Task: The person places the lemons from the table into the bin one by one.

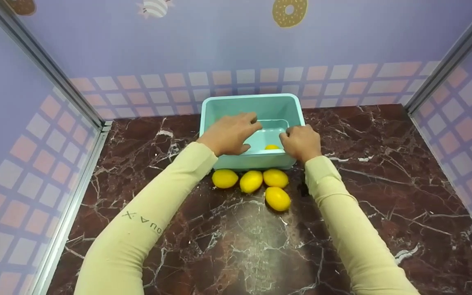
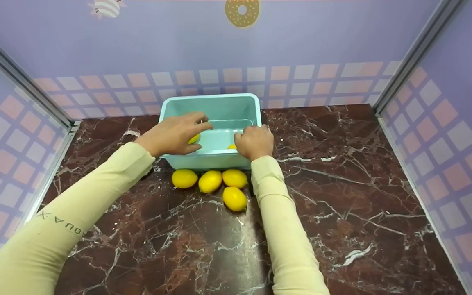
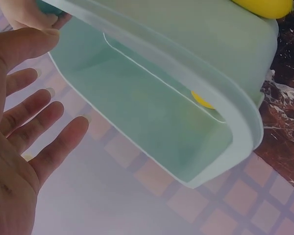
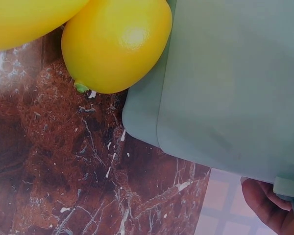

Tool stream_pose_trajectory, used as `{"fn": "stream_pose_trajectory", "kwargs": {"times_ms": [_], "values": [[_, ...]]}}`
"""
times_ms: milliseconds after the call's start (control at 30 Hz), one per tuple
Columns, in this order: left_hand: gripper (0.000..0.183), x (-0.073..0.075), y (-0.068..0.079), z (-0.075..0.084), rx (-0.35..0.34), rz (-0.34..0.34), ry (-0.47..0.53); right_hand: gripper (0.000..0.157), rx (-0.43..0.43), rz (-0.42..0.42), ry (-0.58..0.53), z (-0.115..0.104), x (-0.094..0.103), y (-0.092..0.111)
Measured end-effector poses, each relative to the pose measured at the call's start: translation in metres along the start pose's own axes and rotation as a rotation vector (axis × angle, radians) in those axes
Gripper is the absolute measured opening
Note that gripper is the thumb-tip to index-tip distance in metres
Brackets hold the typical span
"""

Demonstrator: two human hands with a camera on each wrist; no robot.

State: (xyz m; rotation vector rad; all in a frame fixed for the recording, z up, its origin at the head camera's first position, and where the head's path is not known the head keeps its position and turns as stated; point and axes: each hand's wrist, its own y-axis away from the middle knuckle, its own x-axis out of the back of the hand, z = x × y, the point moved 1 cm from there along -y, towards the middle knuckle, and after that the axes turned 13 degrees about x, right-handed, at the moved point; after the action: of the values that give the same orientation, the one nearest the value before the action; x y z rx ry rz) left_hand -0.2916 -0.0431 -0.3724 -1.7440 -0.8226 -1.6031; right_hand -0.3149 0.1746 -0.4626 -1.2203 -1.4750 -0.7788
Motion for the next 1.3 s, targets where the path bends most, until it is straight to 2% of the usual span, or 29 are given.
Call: {"fn": "stream_pose_trajectory", "kwargs": {"times_ms": [600,1033,1300], "values": [[0.045,-0.001,0.008,0.016,-0.101,0.037,-0.02,0.045,-0.002,0.0,0.005,0.001,-0.001,-0.001],[0.045,0.001,0.013,0.024,-0.141,0.084,0.007,0.043,-0.009,0.011,0.004,-0.001,-0.001,0.0],[0.044,-0.001,0.015,0.029,-0.149,0.07,-0.012,0.042,-0.008,0.014,0.001,-0.001,0.0,0.001]]}}
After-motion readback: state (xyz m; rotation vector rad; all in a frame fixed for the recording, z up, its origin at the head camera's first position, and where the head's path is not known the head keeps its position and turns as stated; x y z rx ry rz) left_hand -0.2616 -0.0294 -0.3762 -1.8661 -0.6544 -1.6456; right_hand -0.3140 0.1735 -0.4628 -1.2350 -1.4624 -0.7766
